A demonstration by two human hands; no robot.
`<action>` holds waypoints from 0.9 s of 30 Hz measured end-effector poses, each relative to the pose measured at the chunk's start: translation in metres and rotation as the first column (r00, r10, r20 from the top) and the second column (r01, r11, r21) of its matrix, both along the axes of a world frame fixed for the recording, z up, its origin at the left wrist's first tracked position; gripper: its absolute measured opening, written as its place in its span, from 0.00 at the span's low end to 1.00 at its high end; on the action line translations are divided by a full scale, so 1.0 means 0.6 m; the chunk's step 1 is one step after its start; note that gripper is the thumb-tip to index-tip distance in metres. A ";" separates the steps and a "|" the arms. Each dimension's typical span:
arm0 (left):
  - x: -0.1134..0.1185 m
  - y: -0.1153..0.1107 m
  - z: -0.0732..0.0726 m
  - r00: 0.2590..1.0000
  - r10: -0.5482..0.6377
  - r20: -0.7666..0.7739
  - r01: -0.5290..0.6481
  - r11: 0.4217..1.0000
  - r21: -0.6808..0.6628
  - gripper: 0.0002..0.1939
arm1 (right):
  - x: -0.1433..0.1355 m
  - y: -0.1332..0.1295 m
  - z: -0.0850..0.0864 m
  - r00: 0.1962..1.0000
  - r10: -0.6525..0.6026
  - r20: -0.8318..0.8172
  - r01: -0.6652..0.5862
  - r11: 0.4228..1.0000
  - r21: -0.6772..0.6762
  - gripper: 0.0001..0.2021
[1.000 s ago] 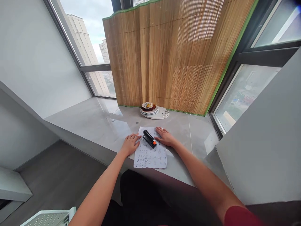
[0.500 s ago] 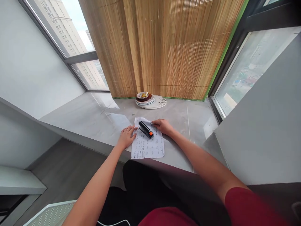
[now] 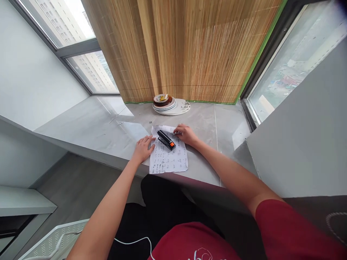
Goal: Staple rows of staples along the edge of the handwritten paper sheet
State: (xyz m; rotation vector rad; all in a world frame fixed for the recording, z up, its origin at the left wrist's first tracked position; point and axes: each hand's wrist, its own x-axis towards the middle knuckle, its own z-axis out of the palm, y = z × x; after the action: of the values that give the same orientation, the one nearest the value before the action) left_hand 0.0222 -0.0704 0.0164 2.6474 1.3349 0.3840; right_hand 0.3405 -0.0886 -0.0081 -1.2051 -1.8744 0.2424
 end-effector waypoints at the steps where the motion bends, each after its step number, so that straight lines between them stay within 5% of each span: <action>1: 0.000 0.000 -0.001 1.000 0.001 0.000 -0.001 1.000 0.002 0.21 | -0.001 0.001 -0.001 1.000 0.007 0.004 -0.007 1.000 0.006 0.15; 8: 0.000 0.002 -0.002 1.000 -0.007 0.003 0.007 0.999 0.032 0.21 | -0.011 -0.004 0.005 0.994 0.054 0.090 -0.054 0.999 0.000 0.16; 18: -0.002 0.004 -0.004 1.000 -0.019 0.007 0.019 0.999 0.036 0.21 | -0.009 -0.005 0.007 0.988 0.147 0.054 -0.146 0.989 -0.015 0.02; 27: -0.002 0.005 -0.004 1.000 -0.013 -0.013 0.014 0.999 0.042 0.21 | -0.013 -0.007 0.008 0.998 0.058 -0.001 -0.058 0.998 -0.005 0.08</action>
State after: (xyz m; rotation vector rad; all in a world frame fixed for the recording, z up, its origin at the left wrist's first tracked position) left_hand 0.0209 -0.0676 0.0139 2.6960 1.3264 0.3990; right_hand 0.3328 -0.0926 -0.0031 -1.1552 -1.9101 0.2794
